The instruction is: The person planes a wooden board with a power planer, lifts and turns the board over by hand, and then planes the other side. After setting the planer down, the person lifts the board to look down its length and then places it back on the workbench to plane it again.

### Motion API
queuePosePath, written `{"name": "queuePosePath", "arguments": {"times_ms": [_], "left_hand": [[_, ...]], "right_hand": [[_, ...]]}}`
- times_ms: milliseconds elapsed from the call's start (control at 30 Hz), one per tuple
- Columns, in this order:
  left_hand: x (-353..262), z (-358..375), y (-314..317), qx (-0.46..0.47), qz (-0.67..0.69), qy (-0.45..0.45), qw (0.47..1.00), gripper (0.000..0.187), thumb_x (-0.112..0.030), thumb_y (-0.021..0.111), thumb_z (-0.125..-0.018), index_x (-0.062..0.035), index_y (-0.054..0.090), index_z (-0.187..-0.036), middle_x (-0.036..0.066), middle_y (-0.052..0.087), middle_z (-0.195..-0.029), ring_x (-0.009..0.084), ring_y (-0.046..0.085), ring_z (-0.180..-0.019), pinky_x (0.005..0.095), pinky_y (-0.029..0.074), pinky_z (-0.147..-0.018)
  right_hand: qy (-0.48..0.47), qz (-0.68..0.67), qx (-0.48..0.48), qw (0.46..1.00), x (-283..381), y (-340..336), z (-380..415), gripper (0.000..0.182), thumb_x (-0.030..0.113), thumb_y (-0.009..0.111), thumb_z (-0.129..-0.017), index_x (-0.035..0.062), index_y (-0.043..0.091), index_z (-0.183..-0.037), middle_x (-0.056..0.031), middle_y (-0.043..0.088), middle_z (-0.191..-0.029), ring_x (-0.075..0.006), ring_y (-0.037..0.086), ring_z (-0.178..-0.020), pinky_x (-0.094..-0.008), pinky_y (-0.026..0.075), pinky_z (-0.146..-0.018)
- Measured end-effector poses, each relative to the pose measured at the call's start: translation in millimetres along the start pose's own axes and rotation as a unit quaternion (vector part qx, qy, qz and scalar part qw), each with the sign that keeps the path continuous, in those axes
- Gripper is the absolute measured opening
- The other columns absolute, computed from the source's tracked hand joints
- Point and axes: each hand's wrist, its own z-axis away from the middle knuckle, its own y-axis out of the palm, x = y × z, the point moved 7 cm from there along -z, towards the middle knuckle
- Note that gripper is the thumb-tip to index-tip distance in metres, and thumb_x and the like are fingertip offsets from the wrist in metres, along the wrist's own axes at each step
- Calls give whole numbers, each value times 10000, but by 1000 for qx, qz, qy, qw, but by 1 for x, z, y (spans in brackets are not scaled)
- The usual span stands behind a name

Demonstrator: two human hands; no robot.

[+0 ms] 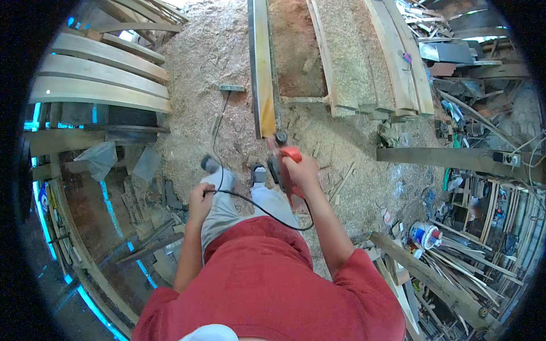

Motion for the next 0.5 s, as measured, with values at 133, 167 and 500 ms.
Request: {"name": "queuePosePath", "arguments": {"times_ms": [133, 167, 500], "left_hand": [[-8, -15, -3, -16, 12, 1, 1000, 148, -22, 642, -933, 62, 711, -1033, 188, 742, -934, 262, 726, -860, 335, 540, -792], [-9, -19, -3, -16, 12, 1, 1000, 148, -22, 642, -933, 62, 711, -1033, 188, 742, -934, 262, 726, -860, 335, 540, -792], [-18, -38, -26, -18, -9, 54, 998, 97, -31, 660, -887, 46, 642, -830, 200, 623, -773, 367, 632, -734, 407, 482, -674]], "right_hand": [[-99, -107, -5, 989, 71, -18, 21, 294, 288, 736, -905, 21, 720, -1025, -55, 677, -729, -164, 680, -683, -336, 512, -616], [-110, -160, -8, 981, 84, -23, 27, 269, 274, 743, -927, 22, 709, -1016, -28, 653, -706, -138, 665, -642, -319, 497, -567], [43, -227, 11, 973, 41, 6, 2, 408, 427, 609, -1034, 75, 626, -829, -17, 615, -708, -118, 593, -558, -281, 480, -524]]}}
